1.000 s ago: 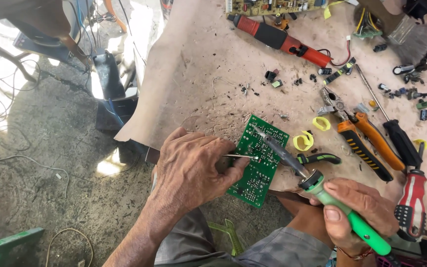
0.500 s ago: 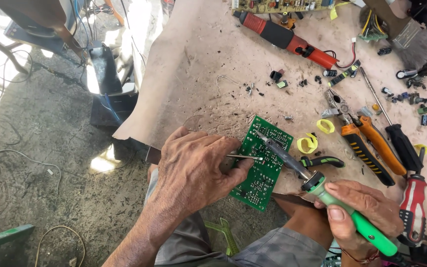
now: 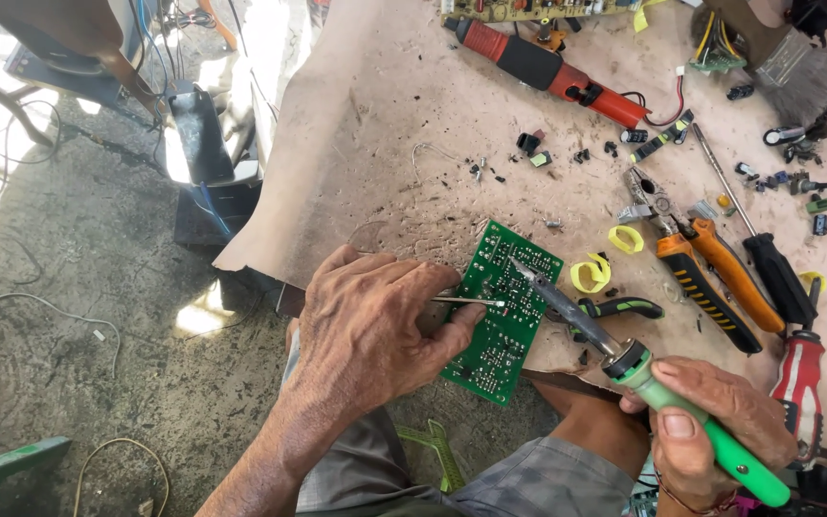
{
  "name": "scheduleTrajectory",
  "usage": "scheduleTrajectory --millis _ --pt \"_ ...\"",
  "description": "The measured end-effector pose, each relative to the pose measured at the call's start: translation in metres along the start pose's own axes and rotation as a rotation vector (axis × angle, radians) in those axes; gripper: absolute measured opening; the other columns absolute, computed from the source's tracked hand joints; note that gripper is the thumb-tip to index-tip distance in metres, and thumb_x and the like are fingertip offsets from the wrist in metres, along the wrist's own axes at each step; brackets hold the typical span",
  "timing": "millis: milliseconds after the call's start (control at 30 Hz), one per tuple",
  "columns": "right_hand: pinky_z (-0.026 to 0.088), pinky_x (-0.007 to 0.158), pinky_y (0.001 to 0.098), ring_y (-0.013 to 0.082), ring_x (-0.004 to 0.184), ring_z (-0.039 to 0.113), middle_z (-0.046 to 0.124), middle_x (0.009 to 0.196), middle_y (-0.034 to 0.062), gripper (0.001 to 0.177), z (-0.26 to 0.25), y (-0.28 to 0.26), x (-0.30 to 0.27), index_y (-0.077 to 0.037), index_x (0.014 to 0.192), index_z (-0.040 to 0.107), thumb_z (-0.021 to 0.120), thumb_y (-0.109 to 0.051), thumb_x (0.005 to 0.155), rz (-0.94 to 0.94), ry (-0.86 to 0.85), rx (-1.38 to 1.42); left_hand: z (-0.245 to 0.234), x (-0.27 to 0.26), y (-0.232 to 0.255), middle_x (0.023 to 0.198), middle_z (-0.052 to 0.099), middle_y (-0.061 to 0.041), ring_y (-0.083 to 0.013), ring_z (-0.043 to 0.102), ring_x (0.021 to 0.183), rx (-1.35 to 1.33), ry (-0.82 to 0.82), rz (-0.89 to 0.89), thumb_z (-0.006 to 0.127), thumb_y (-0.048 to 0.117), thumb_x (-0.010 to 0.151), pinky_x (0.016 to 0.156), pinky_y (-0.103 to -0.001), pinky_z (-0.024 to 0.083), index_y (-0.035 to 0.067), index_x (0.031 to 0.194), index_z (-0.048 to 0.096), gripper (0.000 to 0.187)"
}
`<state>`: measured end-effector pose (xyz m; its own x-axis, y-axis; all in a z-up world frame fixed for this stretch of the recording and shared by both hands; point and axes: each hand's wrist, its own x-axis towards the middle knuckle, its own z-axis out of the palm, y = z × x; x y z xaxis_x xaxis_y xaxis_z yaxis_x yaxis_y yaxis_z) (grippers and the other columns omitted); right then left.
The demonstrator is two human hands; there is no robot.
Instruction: The person is soldering and trimming components on a green printed circuit board using a soldering iron and pliers.
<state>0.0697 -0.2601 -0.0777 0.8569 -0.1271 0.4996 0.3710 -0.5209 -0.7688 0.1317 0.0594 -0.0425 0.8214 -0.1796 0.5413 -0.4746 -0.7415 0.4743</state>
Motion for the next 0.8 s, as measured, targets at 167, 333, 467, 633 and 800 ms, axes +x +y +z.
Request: scheduleTrajectory --millis 167,333,467,633,800 --pt "0.066 0.064 0.0328 0.032 0.064 0.072 0.069 0.105 0.0298 0.034 0.004 -0.009 0.002 0.006 0.109 0.066 0.064 -0.022 0.091 -0.004 -0.006 0.012 0.001 -0.001 0.003 0.057 0.055 0.004 -0.0202 0.062 0.058 0.004 -0.015 -0.034 0.07 0.044 0.097 0.056 -0.038 0.039 0.022 0.075 0.065 0.031" --pt "0.061 0.063 0.0294 0.0291 0.062 0.072 0.07 0.099 0.0296 0.029 0.009 -0.015 0.008 0.006 0.103 0.067 0.062 -0.019 0.089 -0.045 -0.021 -0.04 0.004 -0.001 0.001 0.058 0.057 0.004 -0.0198 0.064 0.06 0.007 -0.024 -0.057 0.072 0.044 0.095 0.056 -0.038 0.038 0.023 0.076 0.067 0.028" --pt "0.063 0.064 0.0299 0.028 0.062 0.072 0.07 0.097 0.0285 0.028 0.008 -0.017 0.009 0.006 0.103 0.067 0.063 -0.018 0.088 -0.043 -0.052 -0.056 0.003 0.001 0.001 0.057 0.054 0.004 -0.0211 0.062 0.058 0.012 -0.018 -0.061 0.074 0.044 0.093 0.056 -0.039 0.038 0.023 0.072 0.062 0.032" --pt "0.063 0.065 0.03 0.0264 0.063 0.073 0.07 0.092 0.0275 0.028 0.006 -0.02 0.014 0.007 0.102 0.067 0.062 -0.017 0.088 -0.083 -0.123 -0.087 0.004 -0.001 0.001 0.056 0.054 0.003 -0.0215 0.062 0.057 0.018 -0.017 -0.073 0.074 0.045 0.092 0.056 -0.039 0.038 0.024 0.07 0.062 0.032" --pt "0.066 0.064 0.0302 0.0263 0.063 0.074 0.072 0.093 0.0258 0.029 0.008 -0.021 0.015 0.004 0.102 0.068 0.064 -0.021 0.088 -0.091 -0.14 -0.063 0.004 -0.001 0.001 0.057 0.054 0.004 -0.0207 0.062 0.058 0.0 -0.007 -0.058 0.074 0.044 0.093 0.056 -0.038 0.038 0.023 0.075 0.064 0.029"
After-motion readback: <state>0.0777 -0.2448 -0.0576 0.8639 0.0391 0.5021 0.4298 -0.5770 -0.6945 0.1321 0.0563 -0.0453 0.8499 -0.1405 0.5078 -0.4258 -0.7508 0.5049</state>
